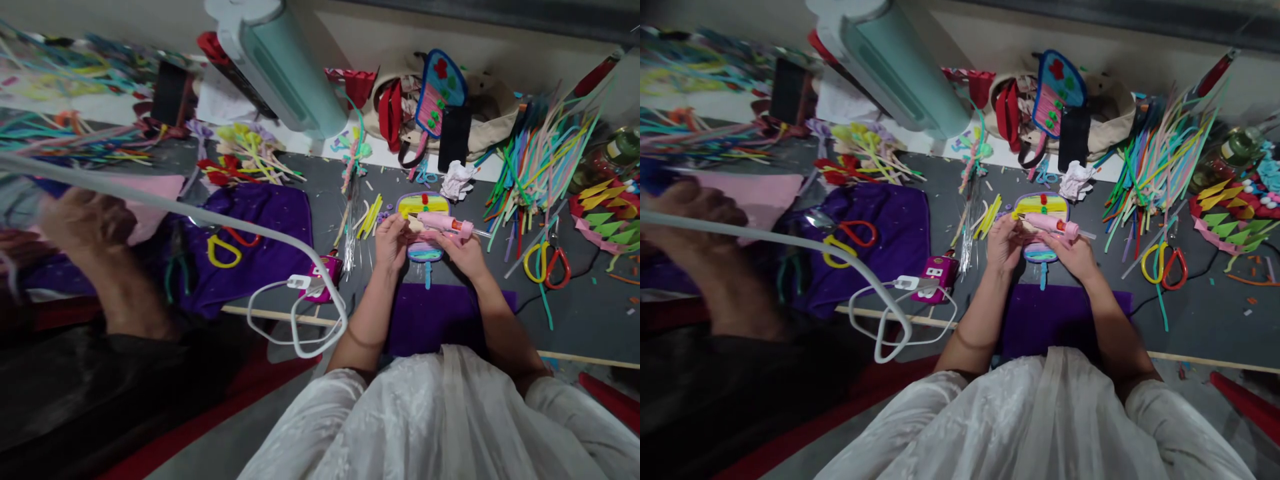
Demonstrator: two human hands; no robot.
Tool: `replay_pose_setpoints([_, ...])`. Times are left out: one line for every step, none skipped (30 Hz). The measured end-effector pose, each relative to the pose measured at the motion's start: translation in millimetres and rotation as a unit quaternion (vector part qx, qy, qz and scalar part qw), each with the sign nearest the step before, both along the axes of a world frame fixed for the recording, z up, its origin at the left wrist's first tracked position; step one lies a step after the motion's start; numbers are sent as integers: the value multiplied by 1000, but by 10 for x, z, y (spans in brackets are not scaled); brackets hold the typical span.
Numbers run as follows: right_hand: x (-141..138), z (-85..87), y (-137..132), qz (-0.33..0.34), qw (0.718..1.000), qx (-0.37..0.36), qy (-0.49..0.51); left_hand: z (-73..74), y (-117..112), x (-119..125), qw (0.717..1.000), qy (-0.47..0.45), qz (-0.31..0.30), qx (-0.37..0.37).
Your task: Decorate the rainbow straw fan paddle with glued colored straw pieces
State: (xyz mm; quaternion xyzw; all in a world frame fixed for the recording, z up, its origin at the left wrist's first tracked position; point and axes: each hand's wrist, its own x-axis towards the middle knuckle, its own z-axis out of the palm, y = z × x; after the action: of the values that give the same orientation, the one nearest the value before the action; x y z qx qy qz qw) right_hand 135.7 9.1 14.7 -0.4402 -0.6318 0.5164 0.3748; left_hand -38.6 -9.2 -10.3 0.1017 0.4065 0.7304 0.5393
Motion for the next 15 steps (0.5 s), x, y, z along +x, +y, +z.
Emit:
replay_pose_setpoints([1,-1,1,1,1000,1,-1,-5,1,-1,1000,1,1,2])
replay_pose_setpoints([1,-1,0,1,1000,2,-3,-9,2,-1,1000,1,3,3])
replay_pose_setpoints([1,1,-1,2,1000,3,-3,-12,3,-1,1000,2,4,4])
replay_pose_setpoints([0,5,-2,4,1000,3,-2,-14,3,-2,1000,2,6,5])
replay_pose_setpoints([0,11,-3,7,1000,4,-2,-15,3,-2,1000,3,7,6])
replay_pose_setpoints([0,19,-4,9,1000,4,-4,-17,1,-3,1000,3,6,6])
replay_pose_setpoints([2,28,-4,7,1000,5,-9,-19,-1,-5,1000,4,3,7])
replay_pose_setpoints([5,37,-3,1,1000,6,-15,-21,-4,-7,1000,4,-2,8])
replay_pose_setpoints([10,45,-1,-5,1000,6,-20,-24,-8,-9,1000,4,-7,9])
replay_pose_setpoints([15,52,0,-9,1000,7,-24,-26,-12,-11,1000,3,-13,11])
replay_pose_setpoints([19,57,1,-10,1000,9,-25,-27,-15,-13,1000,3,-19,13])
replay_pose_setpoints([23,60,2,-9,1000,10,-24,-27,-18,-13,1000,2,-23,13])
replay_pose_setpoints([24,61,1,-6,1000,9,-23,-26,-19,-12,1000,1,-26,13])
replay_pose_setpoints([23,61,-1,-2,1000,7,-22,-24,-20,-11,1000,1,-25,12])
replay_pose_setpoints([21,60,-4,-1,1000,5,-22,-22,-20,-10,1000,1,-22,11])
